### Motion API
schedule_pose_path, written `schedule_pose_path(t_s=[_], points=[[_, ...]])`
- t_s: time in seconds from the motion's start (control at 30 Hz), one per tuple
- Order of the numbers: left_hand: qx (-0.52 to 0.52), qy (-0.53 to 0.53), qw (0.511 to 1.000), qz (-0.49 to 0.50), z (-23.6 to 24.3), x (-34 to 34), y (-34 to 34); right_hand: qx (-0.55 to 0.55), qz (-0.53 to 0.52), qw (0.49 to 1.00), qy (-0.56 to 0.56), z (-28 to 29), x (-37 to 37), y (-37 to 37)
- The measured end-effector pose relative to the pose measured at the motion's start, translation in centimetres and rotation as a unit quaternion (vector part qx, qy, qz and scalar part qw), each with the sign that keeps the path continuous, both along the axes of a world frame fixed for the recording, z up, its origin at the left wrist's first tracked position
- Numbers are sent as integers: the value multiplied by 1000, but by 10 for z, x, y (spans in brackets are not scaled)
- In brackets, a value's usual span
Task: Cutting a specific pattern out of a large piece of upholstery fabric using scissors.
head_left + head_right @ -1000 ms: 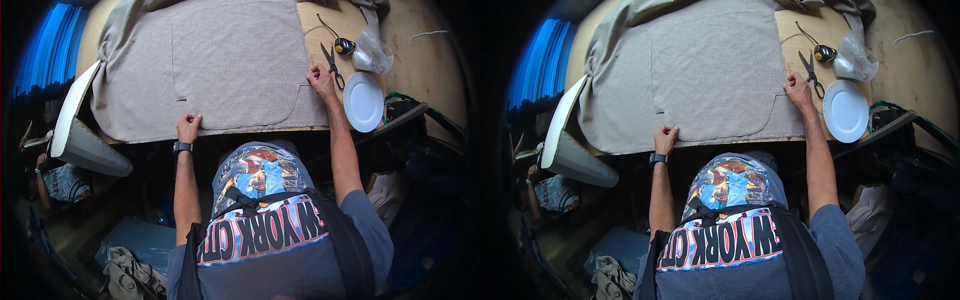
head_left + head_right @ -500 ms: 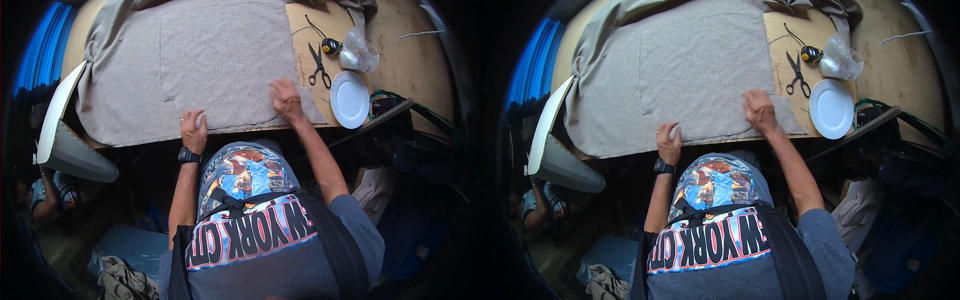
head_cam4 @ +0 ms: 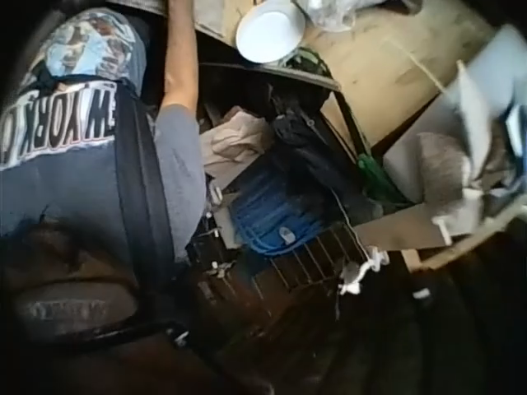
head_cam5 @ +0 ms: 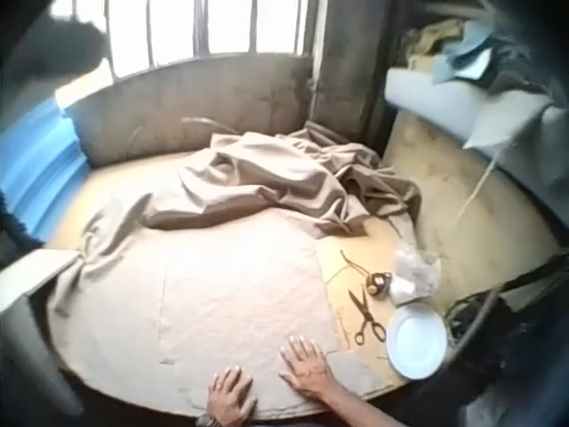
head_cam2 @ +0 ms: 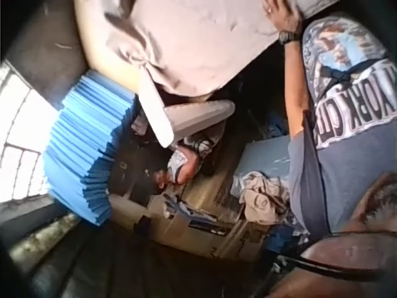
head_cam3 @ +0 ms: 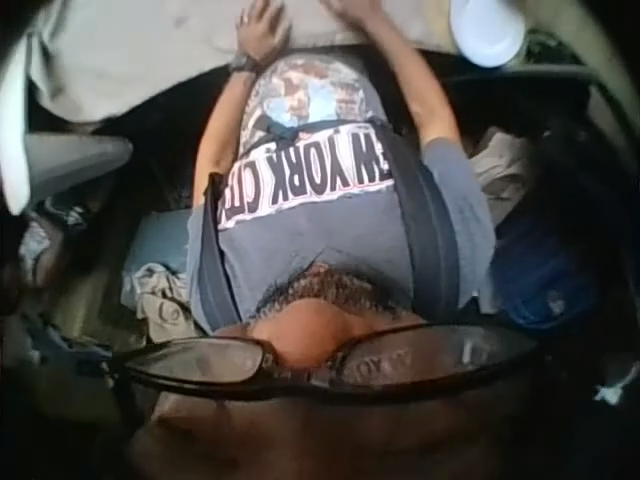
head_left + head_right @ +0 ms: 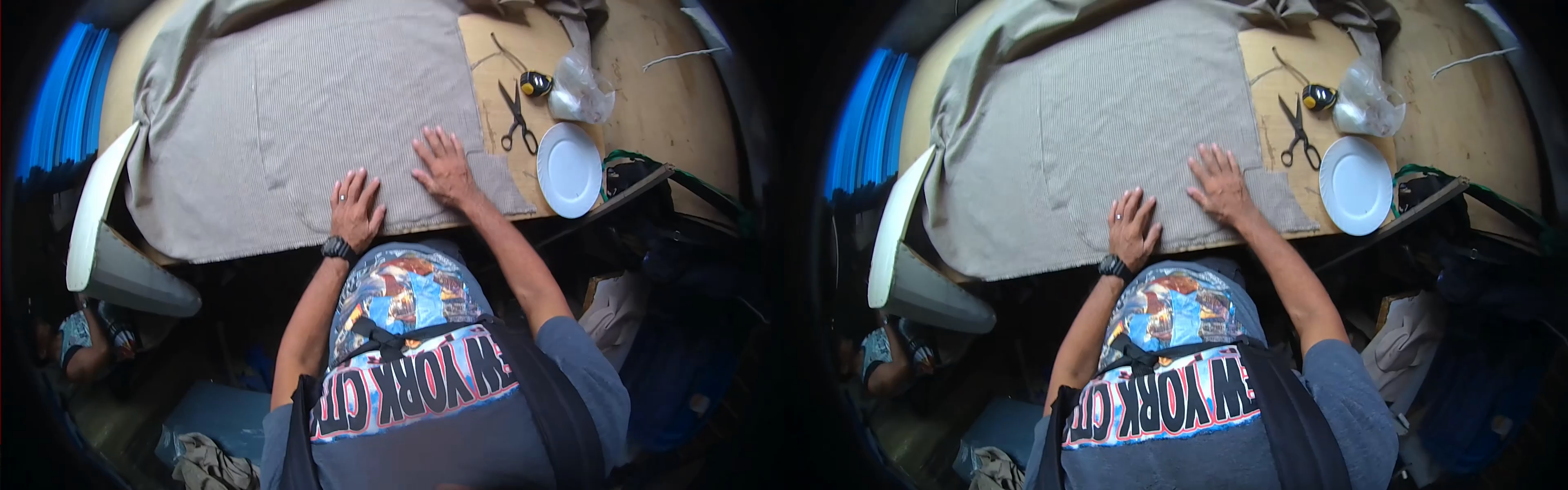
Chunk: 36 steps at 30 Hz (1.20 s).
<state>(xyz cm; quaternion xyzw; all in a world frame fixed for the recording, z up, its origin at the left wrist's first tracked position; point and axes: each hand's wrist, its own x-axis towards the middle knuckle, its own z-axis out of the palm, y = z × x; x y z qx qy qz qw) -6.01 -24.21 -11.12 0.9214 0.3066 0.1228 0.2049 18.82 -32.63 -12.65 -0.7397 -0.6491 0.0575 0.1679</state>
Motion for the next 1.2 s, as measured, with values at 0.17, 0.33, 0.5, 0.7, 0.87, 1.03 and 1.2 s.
schedule_pose_path(t_s=[0.17, 0.33, 0.5, 0.7, 0.87, 1.03, 1.2], points=[[-20, -40, 998, 40, 8, 29, 27, -15, 37, 998, 38, 8, -28, 11], [20, 70, 995, 66, 4, 49, 54, -32, 9, 999, 23, -1, -5, 45], [36, 58, 996, 60, 1, 52, 53, 28, -28, 998, 47, -11, 48, 93], [28, 82, 994, 59, 10, 64, 57, -14, -62, 996, 67, -14, 102, 177], [19, 97, 993, 69, 11, 69, 57, 75, -132, 988, 29, -25, 171, 228], [8, 108, 991, 79, 9, 69, 59, 33, -188, 981, 36, -27, 194, 241], [8, 118, 990, 78, 10, 71, 59, 55, -164, 985, -3, -18, 171, 247]])
